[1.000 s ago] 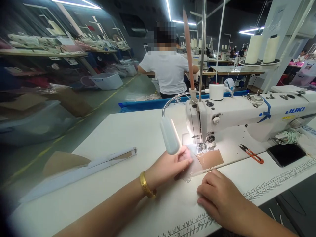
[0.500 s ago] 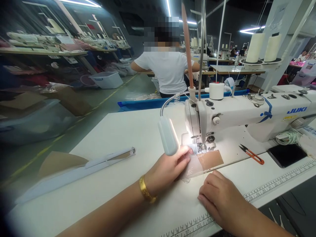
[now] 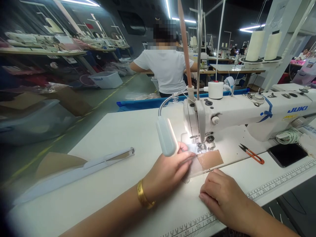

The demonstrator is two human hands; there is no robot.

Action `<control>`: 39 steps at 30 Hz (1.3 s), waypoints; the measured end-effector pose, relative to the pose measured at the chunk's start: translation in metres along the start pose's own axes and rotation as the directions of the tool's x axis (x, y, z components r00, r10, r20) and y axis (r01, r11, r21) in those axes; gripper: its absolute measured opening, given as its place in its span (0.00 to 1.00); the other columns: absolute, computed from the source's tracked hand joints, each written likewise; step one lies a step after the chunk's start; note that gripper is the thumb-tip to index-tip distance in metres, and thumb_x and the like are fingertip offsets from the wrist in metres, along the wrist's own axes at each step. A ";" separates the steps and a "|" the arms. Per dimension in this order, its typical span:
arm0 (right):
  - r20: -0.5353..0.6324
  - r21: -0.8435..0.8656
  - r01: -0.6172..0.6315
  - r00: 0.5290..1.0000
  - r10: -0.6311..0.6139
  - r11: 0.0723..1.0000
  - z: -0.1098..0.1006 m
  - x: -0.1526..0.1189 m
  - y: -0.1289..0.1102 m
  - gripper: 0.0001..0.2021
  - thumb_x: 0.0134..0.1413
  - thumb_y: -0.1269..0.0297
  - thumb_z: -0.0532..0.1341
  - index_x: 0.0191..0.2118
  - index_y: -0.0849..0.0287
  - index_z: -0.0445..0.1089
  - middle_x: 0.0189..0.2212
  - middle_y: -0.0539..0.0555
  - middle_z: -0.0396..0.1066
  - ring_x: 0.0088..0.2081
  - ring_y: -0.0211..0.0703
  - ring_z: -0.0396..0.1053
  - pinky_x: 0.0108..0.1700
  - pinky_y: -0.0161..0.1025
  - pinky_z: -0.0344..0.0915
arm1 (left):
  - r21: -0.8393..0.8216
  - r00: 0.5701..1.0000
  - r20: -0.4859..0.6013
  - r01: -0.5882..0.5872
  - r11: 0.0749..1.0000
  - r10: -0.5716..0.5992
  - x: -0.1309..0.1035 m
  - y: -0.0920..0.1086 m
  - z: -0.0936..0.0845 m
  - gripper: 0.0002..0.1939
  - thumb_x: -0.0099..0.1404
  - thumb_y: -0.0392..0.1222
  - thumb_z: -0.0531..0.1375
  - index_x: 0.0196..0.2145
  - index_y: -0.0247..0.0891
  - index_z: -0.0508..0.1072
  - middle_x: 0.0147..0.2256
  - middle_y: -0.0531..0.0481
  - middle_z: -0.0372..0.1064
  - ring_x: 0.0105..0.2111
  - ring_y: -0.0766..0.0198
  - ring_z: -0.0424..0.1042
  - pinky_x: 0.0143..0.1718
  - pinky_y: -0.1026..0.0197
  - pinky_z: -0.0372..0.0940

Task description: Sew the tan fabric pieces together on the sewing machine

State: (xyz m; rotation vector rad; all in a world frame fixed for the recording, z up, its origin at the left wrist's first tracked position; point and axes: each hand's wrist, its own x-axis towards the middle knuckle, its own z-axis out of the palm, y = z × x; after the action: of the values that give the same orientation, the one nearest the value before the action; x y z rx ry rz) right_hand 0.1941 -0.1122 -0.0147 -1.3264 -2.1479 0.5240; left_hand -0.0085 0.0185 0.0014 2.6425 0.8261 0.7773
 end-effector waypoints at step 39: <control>0.031 0.058 0.010 0.999 -0.012 0.998 0.001 -0.003 0.005 0.11 0.75 0.65 0.56 0.37 0.57 0.69 0.33 0.51 0.67 0.38 0.42 0.64 0.39 0.38 0.62 | 0.098 0.973 0.111 -0.212 0.972 0.201 -0.008 0.005 0.014 0.14 0.70 0.31 0.56 0.43 0.41 0.81 0.40 0.42 0.70 0.38 0.54 0.65 0.38 0.53 0.64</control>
State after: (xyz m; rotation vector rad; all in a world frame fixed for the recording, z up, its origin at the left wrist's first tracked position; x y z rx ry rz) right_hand 0.1979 -0.1128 -0.0187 -1.2825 -2.1473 0.6017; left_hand -0.0033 0.0084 -0.0114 2.8726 0.5892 0.6570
